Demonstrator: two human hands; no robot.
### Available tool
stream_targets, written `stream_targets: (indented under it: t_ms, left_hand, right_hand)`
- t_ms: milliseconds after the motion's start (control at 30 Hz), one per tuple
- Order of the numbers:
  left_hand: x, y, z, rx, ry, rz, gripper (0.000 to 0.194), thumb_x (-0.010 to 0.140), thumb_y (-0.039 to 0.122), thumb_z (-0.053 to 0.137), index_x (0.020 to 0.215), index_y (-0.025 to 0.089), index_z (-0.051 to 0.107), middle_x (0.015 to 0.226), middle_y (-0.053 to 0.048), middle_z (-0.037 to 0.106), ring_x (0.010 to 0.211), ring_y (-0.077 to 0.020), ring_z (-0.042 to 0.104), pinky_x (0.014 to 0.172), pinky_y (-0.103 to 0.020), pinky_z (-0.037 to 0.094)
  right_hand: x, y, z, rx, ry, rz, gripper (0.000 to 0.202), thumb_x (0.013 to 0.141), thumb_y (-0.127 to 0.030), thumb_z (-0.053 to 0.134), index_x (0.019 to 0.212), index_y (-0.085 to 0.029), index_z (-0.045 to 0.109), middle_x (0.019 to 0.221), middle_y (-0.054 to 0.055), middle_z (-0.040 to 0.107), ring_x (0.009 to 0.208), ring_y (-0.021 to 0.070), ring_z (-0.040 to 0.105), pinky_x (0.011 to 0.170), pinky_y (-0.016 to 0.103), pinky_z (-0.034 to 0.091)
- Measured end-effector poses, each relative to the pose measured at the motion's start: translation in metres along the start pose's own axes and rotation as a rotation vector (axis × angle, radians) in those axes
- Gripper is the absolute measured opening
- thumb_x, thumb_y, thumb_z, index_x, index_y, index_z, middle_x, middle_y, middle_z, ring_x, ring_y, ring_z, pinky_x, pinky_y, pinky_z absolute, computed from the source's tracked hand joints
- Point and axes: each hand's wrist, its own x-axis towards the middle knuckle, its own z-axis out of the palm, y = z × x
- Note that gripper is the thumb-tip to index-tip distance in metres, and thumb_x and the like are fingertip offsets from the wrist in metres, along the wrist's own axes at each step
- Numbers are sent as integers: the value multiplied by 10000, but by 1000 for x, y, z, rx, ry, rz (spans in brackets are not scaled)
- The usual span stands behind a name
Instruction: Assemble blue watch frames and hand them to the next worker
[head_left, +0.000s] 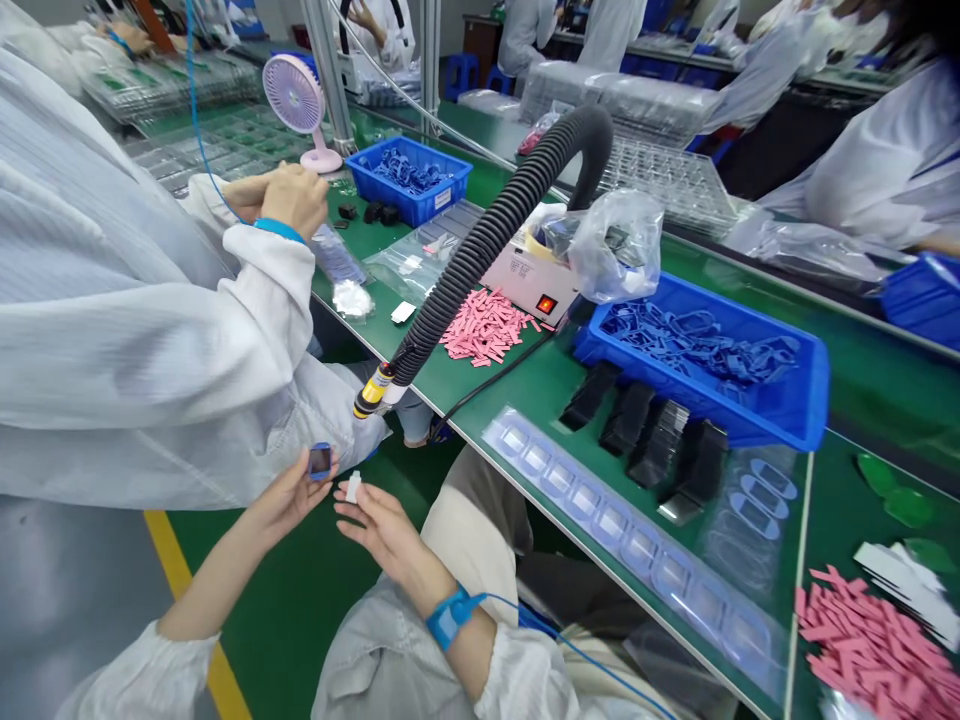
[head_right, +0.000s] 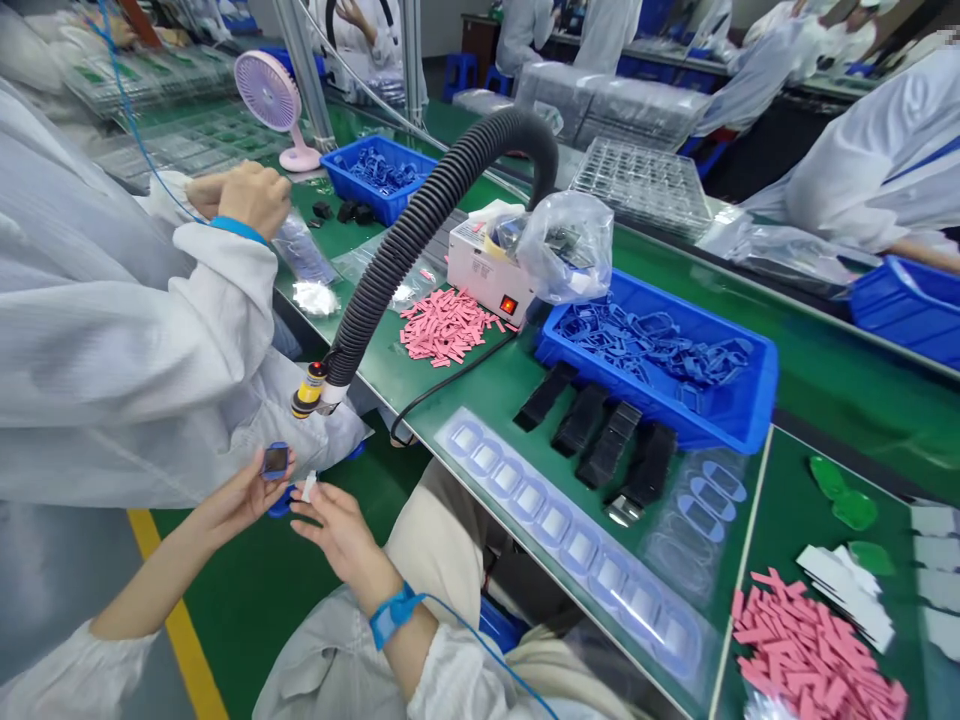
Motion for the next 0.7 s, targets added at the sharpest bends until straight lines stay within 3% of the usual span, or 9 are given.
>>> stream_targets:
  t_ms: [167,267,367,500,700]
  left_hand:
    - [-2,-15,36,16,-118,-93,212,936,175,457,903,107,655,785,-50,757,646,-111,726,586,-159,598]
    - [-18,-28,53,14,-210,-125,178,913,161,507,889,108,675,817,-50,762,720,-116,732,649,-157,596]
    - [-41,-45,75,13,-328,-162,143,796,234,687,875,116,704,839,-54,765,770,-140,729,697,-177,592]
    - [-75,-70,115,33,-502,-233,396,598,360,830,892,115,727,827,-70,751,739,-177,718,660,-225,587]
    - [-115,-95,173,-17,-820,-247,350,725,449,719,924,161,726,827,-38,726,749,-132,690,690,-214,554]
  right_hand:
    - [-61,-17,-7,29,32,-33,327,717,-309,772,975,-124,692,846,25,681,746,91,623,695,213,511]
    - [-99,-36,-3,57,14,-86,403,652,-355,811,978,-143,706,884,43,691,773,109,636,672,204,514]
    - [-134,-54,1,95,1,-162,454,613,-406,828,978,-169,700,849,37,694,746,116,646,633,195,511]
    - [-173,-75,1,169,-76,-369,419,662,-428,798,1009,-245,652,782,9,685,664,93,633,602,181,502]
    - [-214,-103,-13,117,-32,-635,261,789,-515,645,905,-282,626,685,1,623,529,88,537,499,194,449]
